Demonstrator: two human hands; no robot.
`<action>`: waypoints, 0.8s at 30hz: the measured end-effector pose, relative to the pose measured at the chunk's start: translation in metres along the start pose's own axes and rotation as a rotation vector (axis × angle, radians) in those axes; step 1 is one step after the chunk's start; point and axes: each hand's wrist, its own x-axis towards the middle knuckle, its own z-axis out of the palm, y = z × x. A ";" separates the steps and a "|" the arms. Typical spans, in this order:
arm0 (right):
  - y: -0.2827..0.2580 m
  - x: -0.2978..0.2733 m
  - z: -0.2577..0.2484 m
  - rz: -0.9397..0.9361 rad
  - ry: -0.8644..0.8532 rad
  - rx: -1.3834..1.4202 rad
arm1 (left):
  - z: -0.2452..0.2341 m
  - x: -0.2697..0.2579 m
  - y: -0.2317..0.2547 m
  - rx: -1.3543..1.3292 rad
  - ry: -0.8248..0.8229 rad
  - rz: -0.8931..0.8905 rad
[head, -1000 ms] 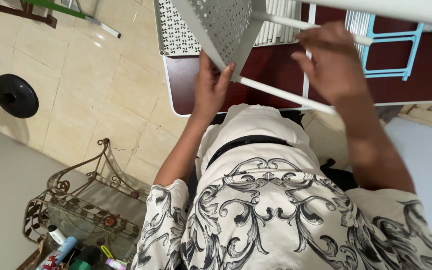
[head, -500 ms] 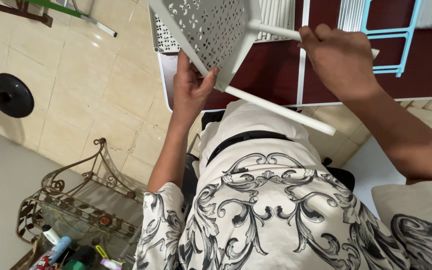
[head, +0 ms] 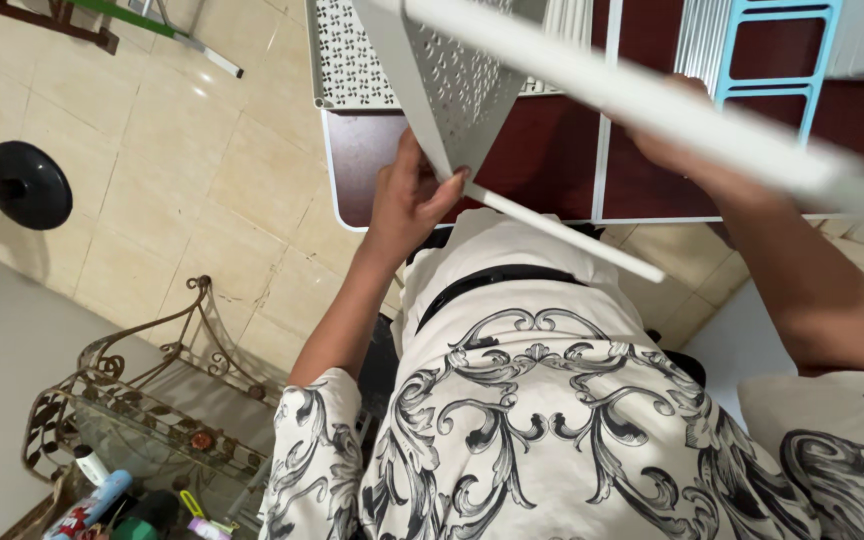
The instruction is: The person assembles a white plastic shelving unit by inserting white plastic rods into the holes of perforated trays. They repeatedly pick up rods, align them with the tray holes, and push them through to form the frame.
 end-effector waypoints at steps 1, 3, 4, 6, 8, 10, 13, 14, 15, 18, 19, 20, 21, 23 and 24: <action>0.002 0.003 0.000 -0.009 -0.005 0.073 | 0.000 0.003 -0.002 0.029 0.007 0.031; -0.002 -0.006 0.005 0.070 0.089 0.067 | 0.001 0.008 -0.003 0.043 0.032 0.034; -0.007 -0.011 0.005 0.110 0.135 0.063 | 0.003 0.010 -0.003 0.029 0.049 0.007; -0.017 -0.010 0.001 0.027 0.171 -0.073 | 0.005 0.009 -0.006 0.004 0.096 -0.015; -0.028 -0.011 -0.012 -0.003 0.229 -0.181 | 0.007 0.012 -0.010 -0.019 0.151 0.009; -0.039 -0.022 -0.031 0.024 0.303 -0.259 | 0.006 0.011 -0.013 0.034 0.179 -0.034; -0.055 -0.047 -0.062 -0.312 0.504 0.153 | 0.005 0.012 -0.017 0.126 0.215 -0.028; -0.062 -0.055 -0.069 -0.409 0.567 0.212 | 0.004 0.013 -0.017 0.158 0.225 -0.015; -0.068 -0.061 -0.077 -0.510 0.624 0.263 | 0.004 0.014 -0.016 0.224 0.239 0.024; -0.094 -0.086 -0.077 -0.549 0.802 0.098 | 0.004 0.013 -0.012 0.348 0.253 0.083; -0.104 -0.096 -0.076 -0.499 0.833 -0.033 | 0.004 0.013 -0.010 0.342 0.243 0.073; -0.113 -0.100 -0.077 -0.470 0.809 -0.162 | 0.003 0.014 -0.008 0.335 0.232 0.063; -0.123 -0.105 -0.078 -0.443 0.784 -0.292 | 0.003 0.013 -0.007 0.359 0.214 0.043; -0.139 -0.107 -0.082 -0.462 0.657 -0.516 | 0.003 0.012 -0.003 0.404 0.176 0.003; -0.146 -0.106 -0.082 -0.489 0.611 -0.609 | 0.003 0.011 -0.001 0.426 0.169 0.004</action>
